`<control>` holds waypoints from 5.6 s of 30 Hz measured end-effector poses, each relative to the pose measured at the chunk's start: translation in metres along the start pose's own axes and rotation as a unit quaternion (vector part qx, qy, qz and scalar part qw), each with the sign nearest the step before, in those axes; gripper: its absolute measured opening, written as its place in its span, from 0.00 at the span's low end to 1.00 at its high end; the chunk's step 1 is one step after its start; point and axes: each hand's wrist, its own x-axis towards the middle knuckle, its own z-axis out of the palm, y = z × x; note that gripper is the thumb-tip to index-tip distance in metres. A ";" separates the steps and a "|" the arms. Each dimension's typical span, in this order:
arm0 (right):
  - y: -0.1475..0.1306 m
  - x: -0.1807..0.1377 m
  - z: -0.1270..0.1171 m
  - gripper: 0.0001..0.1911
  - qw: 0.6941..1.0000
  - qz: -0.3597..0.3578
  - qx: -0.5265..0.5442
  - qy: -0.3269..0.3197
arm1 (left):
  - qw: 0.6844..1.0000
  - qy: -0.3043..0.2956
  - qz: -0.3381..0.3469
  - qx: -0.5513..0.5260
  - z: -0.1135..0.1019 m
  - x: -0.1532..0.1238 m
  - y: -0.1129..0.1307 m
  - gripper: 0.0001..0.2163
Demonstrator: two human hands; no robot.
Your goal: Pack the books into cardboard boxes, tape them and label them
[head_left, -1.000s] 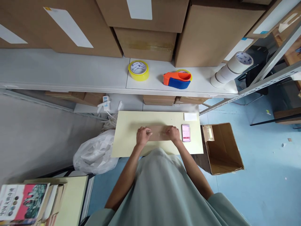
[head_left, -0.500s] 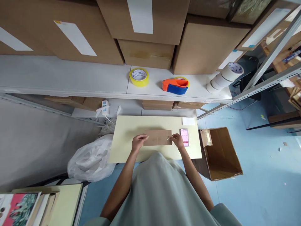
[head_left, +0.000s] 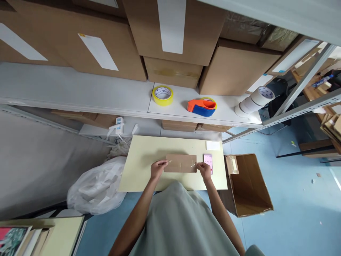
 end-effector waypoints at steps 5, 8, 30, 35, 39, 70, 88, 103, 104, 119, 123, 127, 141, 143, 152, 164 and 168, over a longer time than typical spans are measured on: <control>0.001 0.004 0.003 0.36 1.000 -0.001 0.019 0.000 | 1.000 -0.005 0.000 0.001 -0.001 0.007 0.000 0.14; -0.001 0.002 0.002 0.35 0.999 -0.018 -0.020 -0.017 | 0.999 -0.021 0.020 0.017 -0.004 0.005 0.005 0.14; -0.298 0.125 -0.041 0.29 0.809 -0.404 -0.410 0.120 | 0.873 0.064 0.479 0.063 -0.006 0.000 0.254 0.06; -0.308 0.147 -0.034 0.28 0.799 -0.371 -0.461 0.107 | 0.871 0.046 0.488 0.042 -0.007 -0.020 0.256 0.07; -0.314 0.144 -0.036 0.26 0.787 -0.350 -0.500 0.086 | 0.878 0.030 0.478 0.026 -0.010 -0.033 0.243 0.07; -0.233 -0.132 -0.003 0.27 0.735 -0.459 -0.481 -0.136 | 0.896 -0.121 0.427 -0.012 -0.118 -0.102 0.124 0.06; -0.282 -0.138 0.018 0.26 0.752 -0.149 -0.582 -0.272 | 0.958 -0.249 0.099 -0.103 -0.124 -0.070 0.047 0.20; -0.324 -0.100 0.059 0.33 0.682 -0.068 -0.697 -0.212 | 0.957 -0.223 -0.038 -0.179 -0.060 0.014 -0.016 0.20; -0.326 -0.098 0.066 0.33 0.672 -0.057 -0.706 -0.219 | 0.958 -0.218 -0.048 -0.179 -0.056 0.018 -0.017 0.19; -0.304 -0.075 0.106 0.38 0.595 -0.023 -0.773 -0.217 | 0.985 -0.171 -0.029 -0.012 -0.008 0.039 -0.045 0.12; -0.304 -0.075 0.108 0.38 0.592 -0.022 -0.775 -0.220 | 0.989 -0.142 0.012 0.032 0.000 0.032 -0.046 0.14; -0.305 -0.078 0.107 0.39 0.589 -0.028 -0.775 -0.229 | 0.984 -0.124 0.031 0.122 -0.005 0.024 -0.056 0.23; -0.300 -0.094 0.108 0.37 0.582 -0.057 -0.780 -0.223 | 0.918 -0.242 0.294 0.108 -0.019 -0.010 0.002 0.43; -0.300 -0.097 0.108 0.36 0.577 -0.062 -0.783 -0.225 | 0.916 -0.241 0.297 0.123 -0.016 -0.009 0.008 0.36; -0.296 -0.102 0.108 0.38 0.584 -0.053 -0.778 -0.225 | 0.915 -0.210 0.275 0.208 -0.011 -0.013 0.007 0.20; -0.272 -0.075 0.065 0.38 0.604 -0.030 -0.756 -0.251 | 0.895 -0.191 0.284 0.286 -0.013 -0.010 -0.011 0.17; -0.250 -0.057 0.046 0.38 0.610 -0.033 -0.746 -0.265 | 0.910 -0.178 0.253 0.276 -0.011 -0.014 -0.009 0.18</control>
